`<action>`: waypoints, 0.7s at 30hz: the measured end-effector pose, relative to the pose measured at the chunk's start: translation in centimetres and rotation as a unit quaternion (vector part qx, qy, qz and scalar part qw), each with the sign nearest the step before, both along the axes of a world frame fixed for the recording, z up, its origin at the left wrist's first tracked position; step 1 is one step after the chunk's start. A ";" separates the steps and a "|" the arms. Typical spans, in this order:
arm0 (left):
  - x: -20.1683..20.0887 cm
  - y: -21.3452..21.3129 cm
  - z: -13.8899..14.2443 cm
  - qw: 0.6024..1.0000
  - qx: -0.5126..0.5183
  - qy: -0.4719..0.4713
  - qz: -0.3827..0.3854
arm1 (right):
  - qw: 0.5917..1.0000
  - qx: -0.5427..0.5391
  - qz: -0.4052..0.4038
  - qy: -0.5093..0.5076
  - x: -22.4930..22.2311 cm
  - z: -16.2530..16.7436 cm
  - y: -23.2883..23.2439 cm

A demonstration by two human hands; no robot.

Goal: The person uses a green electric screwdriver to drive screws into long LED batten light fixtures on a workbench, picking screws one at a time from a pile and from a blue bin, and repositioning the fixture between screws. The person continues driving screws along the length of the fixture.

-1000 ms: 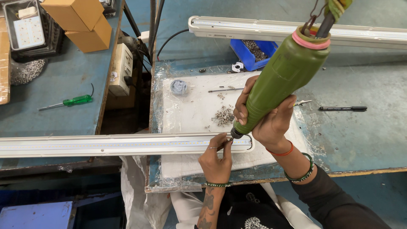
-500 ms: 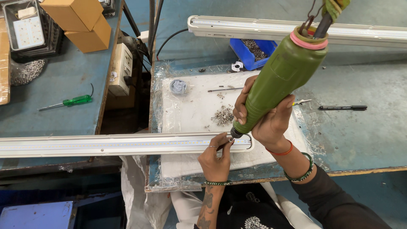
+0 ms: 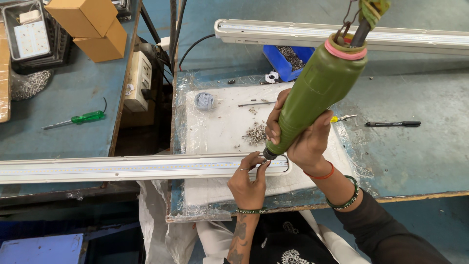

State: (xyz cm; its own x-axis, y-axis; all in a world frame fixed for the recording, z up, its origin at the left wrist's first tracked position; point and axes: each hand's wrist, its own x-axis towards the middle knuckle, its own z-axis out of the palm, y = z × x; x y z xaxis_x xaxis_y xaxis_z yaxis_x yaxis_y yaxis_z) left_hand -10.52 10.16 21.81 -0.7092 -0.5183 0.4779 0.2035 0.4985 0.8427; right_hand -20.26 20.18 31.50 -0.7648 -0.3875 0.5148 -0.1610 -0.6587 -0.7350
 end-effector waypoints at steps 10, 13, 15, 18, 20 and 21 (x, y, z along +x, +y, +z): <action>-0.1 0.3 -0.2 0.996 -0.081 -0.001 0.038 | 1.000 0.009 0.007 0.000 0.4 -0.1 -0.2; -0.1 0.2 -0.5 0.991 -0.131 -0.003 0.024 | 1.000 0.009 0.001 0.002 0.4 -0.2 -0.3; -0.1 0.1 -0.7 0.993 -0.115 -0.009 0.022 | 1.000 0.011 -0.003 0.003 0.3 -0.3 -0.4; -0.2 0.0 -0.7 0.996 -0.080 -0.020 0.015 | 1.000 0.010 -0.002 0.006 0.2 -0.4 -0.3; -0.3 0.0 -0.7 0.998 -0.061 -0.024 0.013 | 1.000 0.005 0.004 0.006 0.2 -0.5 -0.3; -0.2 0.0 -0.7 0.998 -0.055 -0.024 0.015 | 1.000 0.006 0.004 0.004 0.2 -0.6 -0.3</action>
State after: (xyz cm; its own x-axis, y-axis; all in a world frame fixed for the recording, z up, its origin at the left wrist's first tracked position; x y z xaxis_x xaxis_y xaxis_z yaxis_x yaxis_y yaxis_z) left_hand -10.76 10.17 21.07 -0.7184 -0.4851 0.4986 0.1478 0.5939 0.7909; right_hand -20.10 19.92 30.91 -0.7570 -0.4001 0.5166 -0.1615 -0.6515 -0.7412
